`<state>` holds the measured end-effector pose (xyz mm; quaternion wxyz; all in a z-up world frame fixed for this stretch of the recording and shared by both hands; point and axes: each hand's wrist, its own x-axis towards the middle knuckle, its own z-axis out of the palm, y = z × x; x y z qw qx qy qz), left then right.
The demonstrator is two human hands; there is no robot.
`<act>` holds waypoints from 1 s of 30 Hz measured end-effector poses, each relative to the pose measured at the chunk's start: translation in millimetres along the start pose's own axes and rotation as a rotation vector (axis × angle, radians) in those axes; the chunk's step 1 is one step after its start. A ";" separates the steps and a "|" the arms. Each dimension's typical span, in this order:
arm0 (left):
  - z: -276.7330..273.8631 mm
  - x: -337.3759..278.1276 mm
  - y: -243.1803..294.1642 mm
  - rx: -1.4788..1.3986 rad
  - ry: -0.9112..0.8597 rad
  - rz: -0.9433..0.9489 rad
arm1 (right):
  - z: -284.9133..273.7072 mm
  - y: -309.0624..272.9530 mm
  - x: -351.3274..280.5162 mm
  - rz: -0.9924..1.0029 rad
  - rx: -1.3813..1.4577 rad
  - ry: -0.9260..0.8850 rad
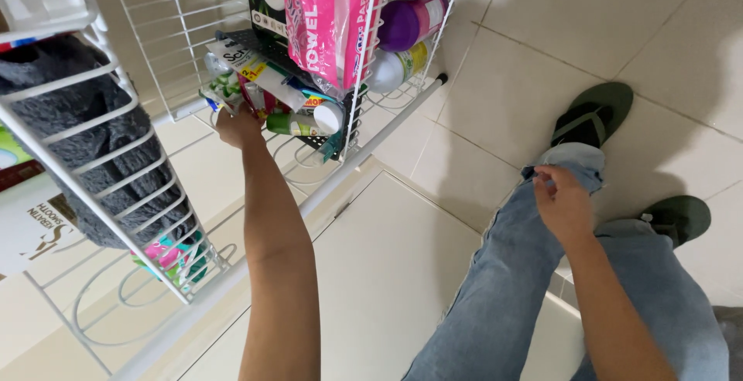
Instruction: The person opens a door, then uses a handheld bidet sprayer to rinse the sink and toilet. They scoop water from a bucket into a bowl, retrieve a cleaning packet from a shelf, open it, and pour the contents into the bowl of water.
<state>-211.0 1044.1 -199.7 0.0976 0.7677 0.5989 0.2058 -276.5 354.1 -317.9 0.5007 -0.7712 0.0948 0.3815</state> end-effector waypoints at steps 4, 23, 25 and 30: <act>12.6 12.0 -21.7 0.090 0.048 0.070 | -2.4 1.1 0.0 -0.003 0.014 0.032; -59.2 -250.5 147.2 -0.107 0.156 0.406 | -78.7 -26.0 -74.6 -0.092 0.102 0.246; -76.1 -300.1 153.4 -0.173 0.134 0.557 | -94.4 -35.5 -91.4 -0.065 0.057 0.294; -126.6 -424.1 175.2 -0.178 -0.333 0.700 | -149.5 -73.3 -135.8 -0.103 0.160 0.402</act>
